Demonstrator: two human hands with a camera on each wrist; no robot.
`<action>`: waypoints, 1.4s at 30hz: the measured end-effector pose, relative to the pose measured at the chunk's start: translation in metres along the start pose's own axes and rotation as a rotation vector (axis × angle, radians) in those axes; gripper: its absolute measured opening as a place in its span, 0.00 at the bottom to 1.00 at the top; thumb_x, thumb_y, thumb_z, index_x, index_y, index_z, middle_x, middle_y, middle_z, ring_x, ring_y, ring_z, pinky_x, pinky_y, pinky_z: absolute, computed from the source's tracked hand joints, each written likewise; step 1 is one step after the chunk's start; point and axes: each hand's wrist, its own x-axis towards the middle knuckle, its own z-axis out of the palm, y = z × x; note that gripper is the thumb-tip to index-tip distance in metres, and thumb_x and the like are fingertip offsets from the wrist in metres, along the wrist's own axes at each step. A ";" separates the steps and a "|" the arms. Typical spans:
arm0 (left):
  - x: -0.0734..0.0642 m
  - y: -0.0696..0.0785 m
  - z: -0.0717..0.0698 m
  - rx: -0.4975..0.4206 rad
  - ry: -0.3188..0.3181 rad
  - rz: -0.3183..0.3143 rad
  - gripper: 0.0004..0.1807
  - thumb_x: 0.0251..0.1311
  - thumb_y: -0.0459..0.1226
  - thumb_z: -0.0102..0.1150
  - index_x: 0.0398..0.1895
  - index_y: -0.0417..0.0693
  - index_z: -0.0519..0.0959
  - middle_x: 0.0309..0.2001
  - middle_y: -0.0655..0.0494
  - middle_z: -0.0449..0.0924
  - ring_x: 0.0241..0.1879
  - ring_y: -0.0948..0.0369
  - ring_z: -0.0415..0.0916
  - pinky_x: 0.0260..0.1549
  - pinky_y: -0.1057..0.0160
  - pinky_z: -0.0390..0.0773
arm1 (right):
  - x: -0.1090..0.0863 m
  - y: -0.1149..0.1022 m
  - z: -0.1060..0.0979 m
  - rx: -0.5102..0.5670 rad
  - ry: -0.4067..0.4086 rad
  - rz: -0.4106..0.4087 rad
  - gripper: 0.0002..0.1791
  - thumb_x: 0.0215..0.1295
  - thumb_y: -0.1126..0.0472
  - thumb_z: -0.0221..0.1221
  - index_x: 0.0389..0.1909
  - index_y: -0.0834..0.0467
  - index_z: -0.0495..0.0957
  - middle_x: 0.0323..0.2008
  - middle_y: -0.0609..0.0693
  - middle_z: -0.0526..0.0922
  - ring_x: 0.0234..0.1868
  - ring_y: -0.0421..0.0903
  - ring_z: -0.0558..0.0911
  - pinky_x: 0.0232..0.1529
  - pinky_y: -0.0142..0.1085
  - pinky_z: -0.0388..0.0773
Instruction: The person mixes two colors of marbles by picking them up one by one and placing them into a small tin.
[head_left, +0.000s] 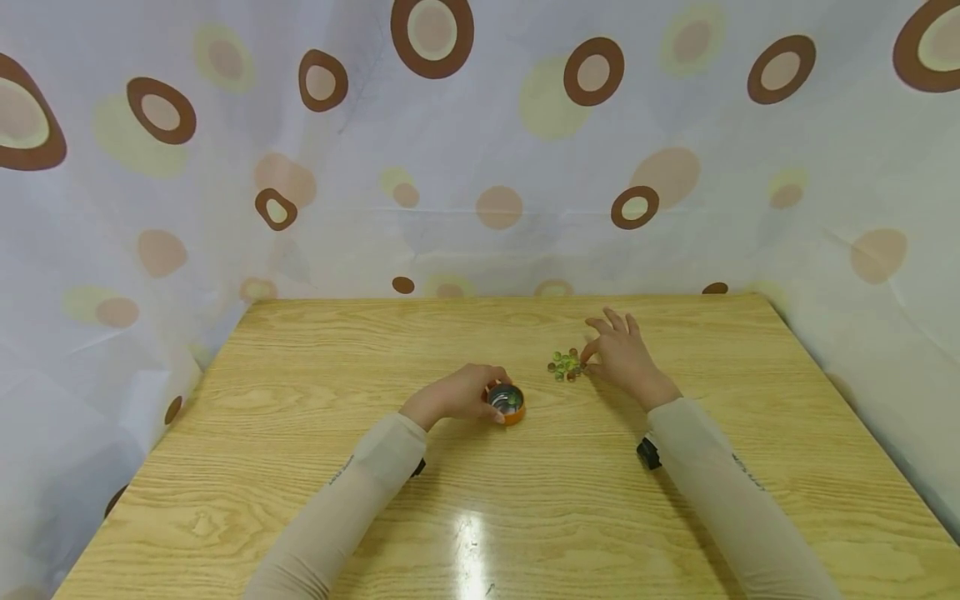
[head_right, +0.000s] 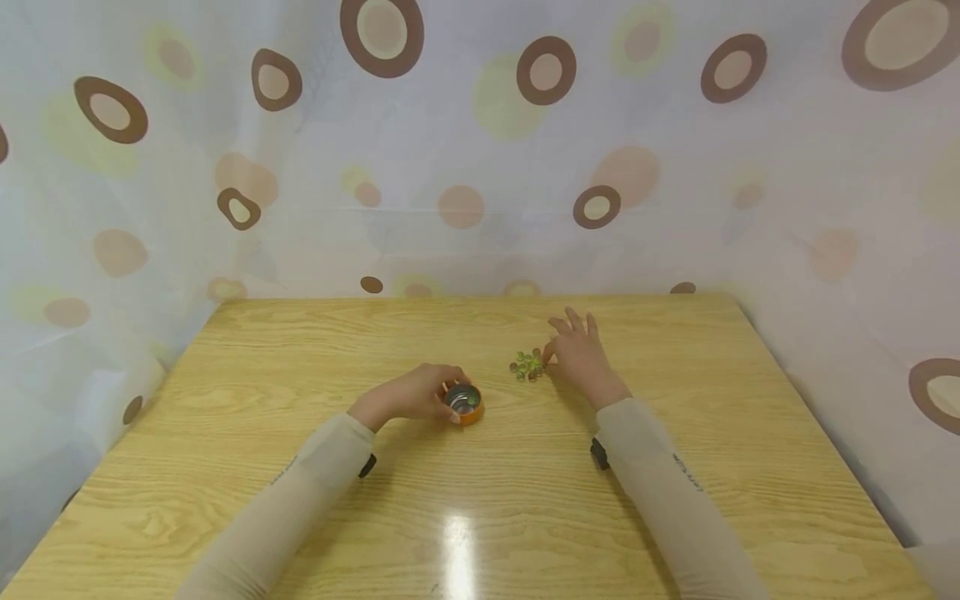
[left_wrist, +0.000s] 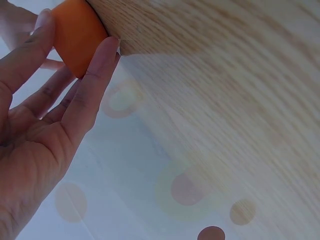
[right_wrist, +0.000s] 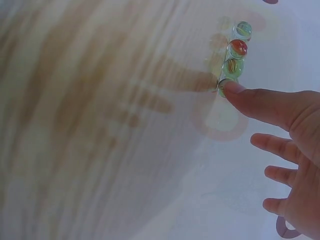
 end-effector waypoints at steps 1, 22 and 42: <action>0.000 0.000 0.000 -0.001 0.000 0.001 0.26 0.55 0.37 0.69 0.57 0.41 0.73 0.50 0.44 0.77 0.45 0.54 0.77 0.46 0.59 0.76 | 0.000 0.000 0.000 -0.007 0.000 0.000 0.05 0.52 0.62 0.71 0.31 0.53 0.88 0.64 0.65 0.67 0.69 0.68 0.53 0.64 0.66 0.45; 0.001 -0.001 0.000 0.004 0.000 0.011 0.26 0.55 0.38 0.69 0.57 0.42 0.73 0.50 0.45 0.76 0.47 0.53 0.76 0.46 0.58 0.76 | 0.000 -0.003 -0.006 -0.021 -0.006 0.009 0.05 0.51 0.61 0.72 0.31 0.53 0.88 0.63 0.64 0.69 0.69 0.68 0.54 0.64 0.66 0.46; 0.001 -0.002 0.000 0.005 0.000 0.007 0.27 0.55 0.37 0.69 0.57 0.41 0.73 0.49 0.44 0.77 0.43 0.55 0.77 0.44 0.60 0.76 | 0.000 -0.028 -0.023 0.117 0.084 -0.057 0.07 0.53 0.60 0.71 0.34 0.55 0.88 0.65 0.63 0.66 0.70 0.67 0.52 0.64 0.66 0.43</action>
